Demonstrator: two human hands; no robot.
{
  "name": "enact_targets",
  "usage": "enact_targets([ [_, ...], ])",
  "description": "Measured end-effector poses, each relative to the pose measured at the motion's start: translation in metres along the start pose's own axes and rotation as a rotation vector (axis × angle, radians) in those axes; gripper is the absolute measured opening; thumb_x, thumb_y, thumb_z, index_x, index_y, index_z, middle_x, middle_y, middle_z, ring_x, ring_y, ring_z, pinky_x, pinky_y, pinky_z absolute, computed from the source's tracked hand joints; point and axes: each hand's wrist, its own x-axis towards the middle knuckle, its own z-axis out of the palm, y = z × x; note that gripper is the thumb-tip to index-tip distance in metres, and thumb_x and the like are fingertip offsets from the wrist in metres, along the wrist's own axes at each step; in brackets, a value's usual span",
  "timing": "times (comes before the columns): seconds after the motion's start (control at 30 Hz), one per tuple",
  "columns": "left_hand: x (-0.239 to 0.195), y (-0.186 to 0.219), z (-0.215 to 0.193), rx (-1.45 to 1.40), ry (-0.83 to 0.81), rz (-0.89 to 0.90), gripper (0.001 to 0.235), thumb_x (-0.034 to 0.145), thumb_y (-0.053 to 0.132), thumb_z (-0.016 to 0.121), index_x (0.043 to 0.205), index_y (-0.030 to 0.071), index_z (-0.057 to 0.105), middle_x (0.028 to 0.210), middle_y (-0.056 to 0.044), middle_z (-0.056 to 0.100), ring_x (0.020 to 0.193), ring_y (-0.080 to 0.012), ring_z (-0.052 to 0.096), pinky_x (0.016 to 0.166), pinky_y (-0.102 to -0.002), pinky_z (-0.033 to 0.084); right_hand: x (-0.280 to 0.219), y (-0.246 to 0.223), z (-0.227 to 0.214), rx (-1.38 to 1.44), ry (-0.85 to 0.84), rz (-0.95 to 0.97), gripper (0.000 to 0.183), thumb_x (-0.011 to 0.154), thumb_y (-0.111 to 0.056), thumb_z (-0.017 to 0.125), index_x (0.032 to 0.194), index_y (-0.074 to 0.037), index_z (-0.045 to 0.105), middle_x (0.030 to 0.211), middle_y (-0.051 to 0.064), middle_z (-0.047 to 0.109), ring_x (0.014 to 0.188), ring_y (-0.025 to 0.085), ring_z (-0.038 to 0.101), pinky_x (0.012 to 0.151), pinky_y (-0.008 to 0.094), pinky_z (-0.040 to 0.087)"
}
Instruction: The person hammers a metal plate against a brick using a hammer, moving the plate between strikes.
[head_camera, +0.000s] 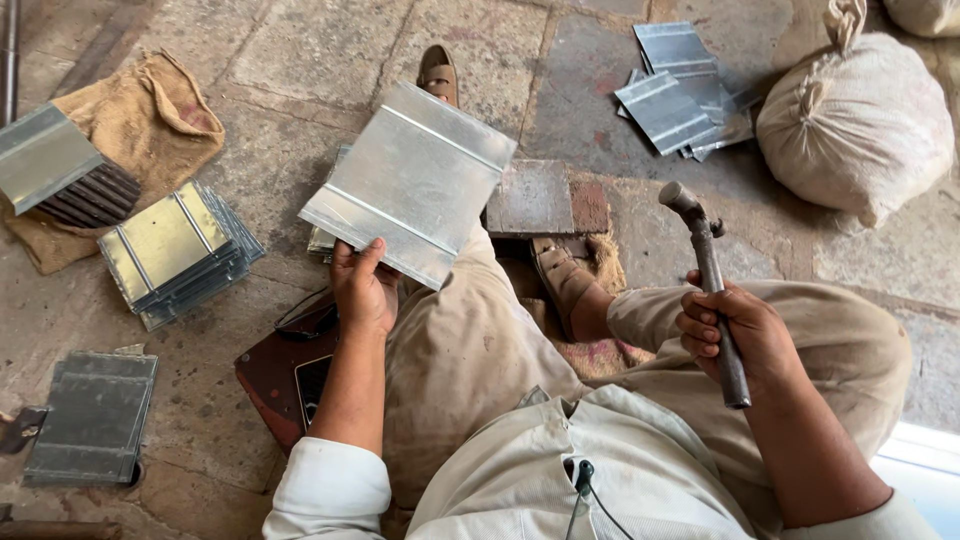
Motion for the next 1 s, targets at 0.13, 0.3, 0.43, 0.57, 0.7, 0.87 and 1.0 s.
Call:
enact_targets([
  [0.13, -0.001, 0.003, -0.003, -0.051, -0.002, 0.017, 0.032, 0.094, 0.005, 0.069, 0.124, 0.01, 0.061, 0.121, -0.006, 0.066, 0.11, -0.0223, 0.065, 0.089, -0.043, 0.061, -0.001, 0.002, -0.006, 0.016, -0.025, 0.045, 0.023, 0.099, -0.004, 0.052, 0.121, -0.002, 0.052, 0.071, 0.001, 0.044, 0.054, 0.009, 0.042, 0.043, 0.022, 0.039],
  [0.3, 0.003, 0.004, -0.007, -0.052, 0.008, 0.027, 0.035, 0.092, 0.006, 0.07, 0.125, 0.012, 0.063, 0.122, -0.005, 0.065, 0.111, -0.0216, 0.064, 0.089, -0.041, 0.059, -0.003, 0.002, -0.012, 0.012, 0.029, 0.02, 0.023, 0.099, -0.003, 0.05, 0.123, -0.004, 0.051, 0.074, 0.0, 0.046, 0.057, 0.008, 0.043, 0.045, 0.021, 0.039],
  [0.43, 0.007, 0.002, -0.009, -0.074, 0.045, 0.021, 0.035, 0.091, 0.006, 0.071, 0.125, 0.013, 0.063, 0.12, -0.006, 0.065, 0.109, -0.0224, 0.064, 0.085, -0.042, 0.058, 0.003, 0.002, -0.008, 0.031, 0.016, 0.028, 0.021, 0.101, -0.004, 0.051, 0.122, -0.004, 0.052, 0.073, 0.001, 0.046, 0.057, 0.008, 0.043, 0.046, 0.022, 0.04],
  [0.57, 0.008, -0.005, -0.016, -0.108, 0.051, -0.015, 0.034, 0.091, 0.006, 0.071, 0.123, 0.014, 0.062, 0.12, -0.005, 0.066, 0.11, -0.0226, 0.065, 0.087, -0.043, 0.06, -0.002, 0.005, -0.002, -0.004, 0.031, 0.029, 0.022, 0.1, -0.005, 0.052, 0.122, -0.003, 0.052, 0.073, 0.001, 0.045, 0.057, 0.008, 0.043, 0.045, 0.022, 0.04],
  [0.7, 0.016, -0.015, -0.018, -0.147, 0.042, -0.038, 0.038, 0.091, 0.006, 0.07, 0.126, 0.015, 0.062, 0.119, -0.005, 0.065, 0.108, -0.0216, 0.064, 0.085, -0.04, 0.058, -0.027, 0.006, 0.008, -0.01, 0.012, 0.058, 0.022, 0.1, -0.005, 0.053, 0.122, -0.001, 0.052, 0.073, 0.001, 0.044, 0.057, 0.009, 0.043, 0.046, 0.022, 0.04],
  [0.87, 0.019, -0.022, -0.012, -0.192, -0.007, -0.057, 0.037, 0.091, 0.006, 0.069, 0.125, 0.015, 0.062, 0.119, -0.005, 0.066, 0.107, -0.0222, 0.066, 0.086, -0.04, 0.06, -0.053, 0.004, 0.026, -0.138, 0.056, 0.019, 0.028, 0.098, -0.004, 0.052, 0.126, -0.002, 0.048, 0.074, 0.002, 0.043, 0.056, 0.009, 0.042, 0.044, 0.022, 0.038],
  [1.0, 0.012, -0.018, -0.015, -0.177, -0.024, -0.036, 0.035, 0.093, 0.005, 0.07, 0.127, 0.012, 0.063, 0.121, -0.006, 0.066, 0.111, -0.0236, 0.064, 0.092, -0.043, 0.058, -0.054, 0.008, 0.032, -0.193, 0.134, -0.001, 0.03, 0.097, -0.004, 0.05, 0.127, -0.002, 0.047, 0.074, 0.001, 0.041, 0.056, 0.009, 0.043, 0.045, 0.022, 0.038],
])
